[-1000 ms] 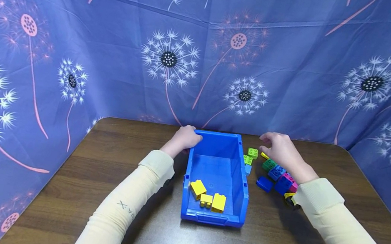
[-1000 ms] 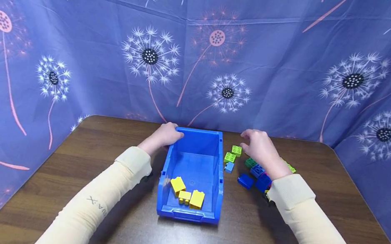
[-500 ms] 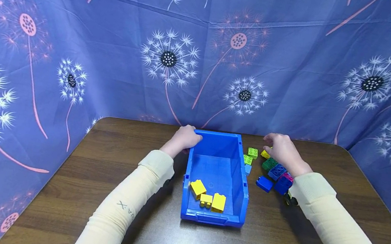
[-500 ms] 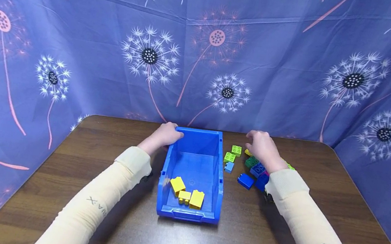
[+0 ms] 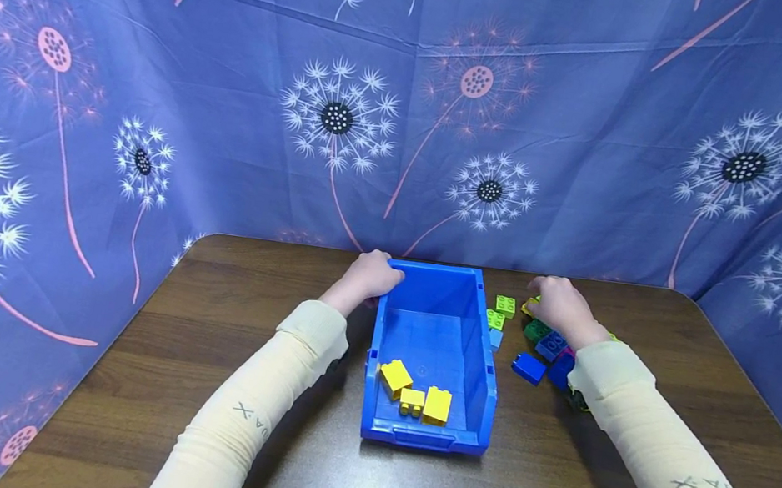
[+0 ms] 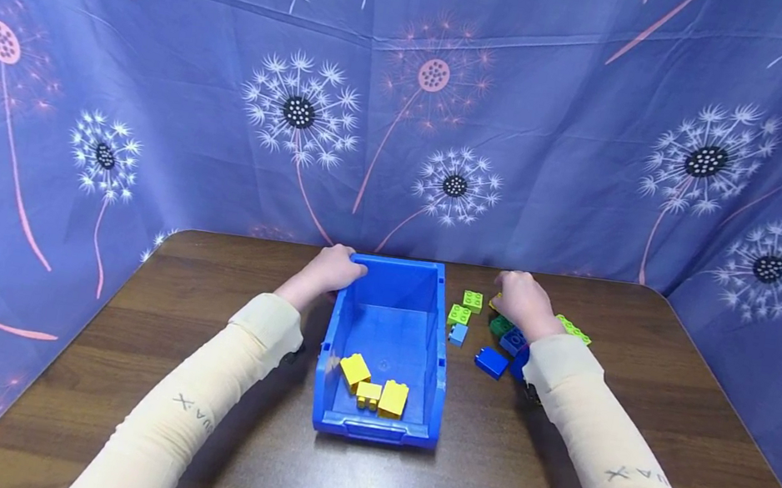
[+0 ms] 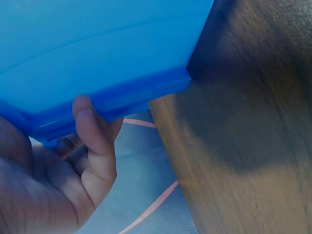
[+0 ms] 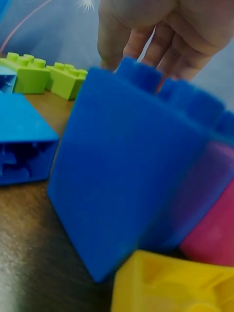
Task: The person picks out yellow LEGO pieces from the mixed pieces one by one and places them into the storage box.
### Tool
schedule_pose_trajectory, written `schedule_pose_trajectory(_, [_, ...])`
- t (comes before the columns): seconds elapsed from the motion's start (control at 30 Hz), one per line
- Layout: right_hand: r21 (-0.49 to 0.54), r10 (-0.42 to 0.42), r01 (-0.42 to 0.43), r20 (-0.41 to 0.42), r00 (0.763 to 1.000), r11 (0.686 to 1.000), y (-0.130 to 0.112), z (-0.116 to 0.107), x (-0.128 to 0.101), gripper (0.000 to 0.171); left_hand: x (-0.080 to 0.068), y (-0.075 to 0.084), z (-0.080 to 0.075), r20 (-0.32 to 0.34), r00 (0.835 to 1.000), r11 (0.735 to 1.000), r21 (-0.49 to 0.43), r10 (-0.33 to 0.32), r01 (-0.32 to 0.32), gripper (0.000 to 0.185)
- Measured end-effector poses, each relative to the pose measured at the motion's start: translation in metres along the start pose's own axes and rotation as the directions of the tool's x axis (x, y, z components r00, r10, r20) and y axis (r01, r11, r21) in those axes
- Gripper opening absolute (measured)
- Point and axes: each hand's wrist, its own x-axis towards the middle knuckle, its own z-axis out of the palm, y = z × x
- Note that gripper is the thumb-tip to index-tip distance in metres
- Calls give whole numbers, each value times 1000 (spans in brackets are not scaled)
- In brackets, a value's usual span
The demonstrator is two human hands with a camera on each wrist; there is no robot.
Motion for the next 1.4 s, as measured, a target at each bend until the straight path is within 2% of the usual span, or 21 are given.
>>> schedule_pose_trajectory(0.27, [-40,62,-60,56,996,997,4,6,5,40,-1,1,0,4,1000,1000,0,1,-1,36])
schedule_pose_trajectory(0.43, [-42,67,-64,84,994,997,6,7,7,43,-2,1,0,0,1000,1000,5,-4,4,41])
schedule_pose_trajectory(0.63, [-102,40,-32,81,996,994,5,9,12,37,-3,1,0,1,1000,1000,10,-11,11,43])
schedule_pose_trajectory(0.9, [-174,20,-6,84,996,985,7,14,16,29,-1,-1,1,-2,1000,1000,9,-10,10,37])
schedule_pose_trajectory(1.4, [-156,29,-18,73,997,988,8,16,18,27,0,0,1,-7,1000,1000,26,4,-4,34])
